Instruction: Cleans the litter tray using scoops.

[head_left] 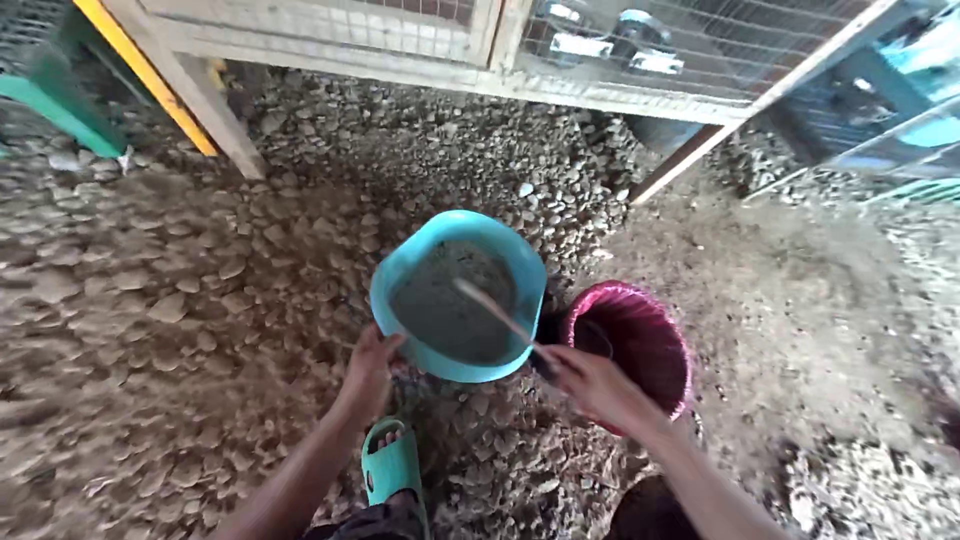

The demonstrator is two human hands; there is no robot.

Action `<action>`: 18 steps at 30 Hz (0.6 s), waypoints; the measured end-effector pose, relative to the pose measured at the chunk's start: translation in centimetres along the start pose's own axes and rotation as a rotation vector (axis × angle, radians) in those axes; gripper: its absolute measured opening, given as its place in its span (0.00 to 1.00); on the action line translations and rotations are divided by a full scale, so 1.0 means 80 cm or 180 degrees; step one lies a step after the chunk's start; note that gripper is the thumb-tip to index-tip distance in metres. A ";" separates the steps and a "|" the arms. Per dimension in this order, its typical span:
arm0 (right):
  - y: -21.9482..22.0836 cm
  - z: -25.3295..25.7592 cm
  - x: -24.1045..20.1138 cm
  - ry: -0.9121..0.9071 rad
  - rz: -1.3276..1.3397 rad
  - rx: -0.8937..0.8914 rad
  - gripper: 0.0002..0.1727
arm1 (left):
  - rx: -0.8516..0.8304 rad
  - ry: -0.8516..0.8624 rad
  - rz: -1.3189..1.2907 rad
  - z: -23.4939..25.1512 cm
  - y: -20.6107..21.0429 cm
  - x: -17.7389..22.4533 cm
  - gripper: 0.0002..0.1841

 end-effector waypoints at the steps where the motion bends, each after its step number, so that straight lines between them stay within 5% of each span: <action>1: -0.030 -0.028 0.034 -0.0145 0.0341 0.0354 0.22 | -0.0251 -0.0073 -0.0093 -0.007 0.018 0.015 0.17; 6: -0.104 -0.141 0.192 0.1383 0.0506 0.0490 0.24 | -0.0526 0.0010 -0.0520 -0.006 0.060 0.047 0.14; 9: -0.088 -0.115 0.273 0.1815 -0.0019 0.0199 0.22 | -0.0904 -0.0198 -0.0285 -0.028 0.062 -0.012 0.18; 11: -0.077 -0.080 0.276 0.1816 -0.0873 0.0106 0.18 | -0.1104 -0.0354 -0.0057 -0.023 0.039 -0.054 0.19; 15: -0.026 -0.018 0.235 0.1273 -0.1728 0.0202 0.25 | -0.1799 -0.1035 0.1662 0.010 -0.019 -0.175 0.18; 18: 0.030 0.003 0.261 0.1602 -0.1591 -0.0686 0.30 | -0.3151 -0.1034 0.3696 0.021 -0.037 -0.236 0.22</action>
Point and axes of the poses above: each hand's wrist, its own z-axis towards the middle knuckle, its own y-axis out of the palm, x = y × z, the point moved 8 cm from there along z, towards the middle knuckle, and after that the axes turned 5 degrees about -y, right-handed, at the moved point
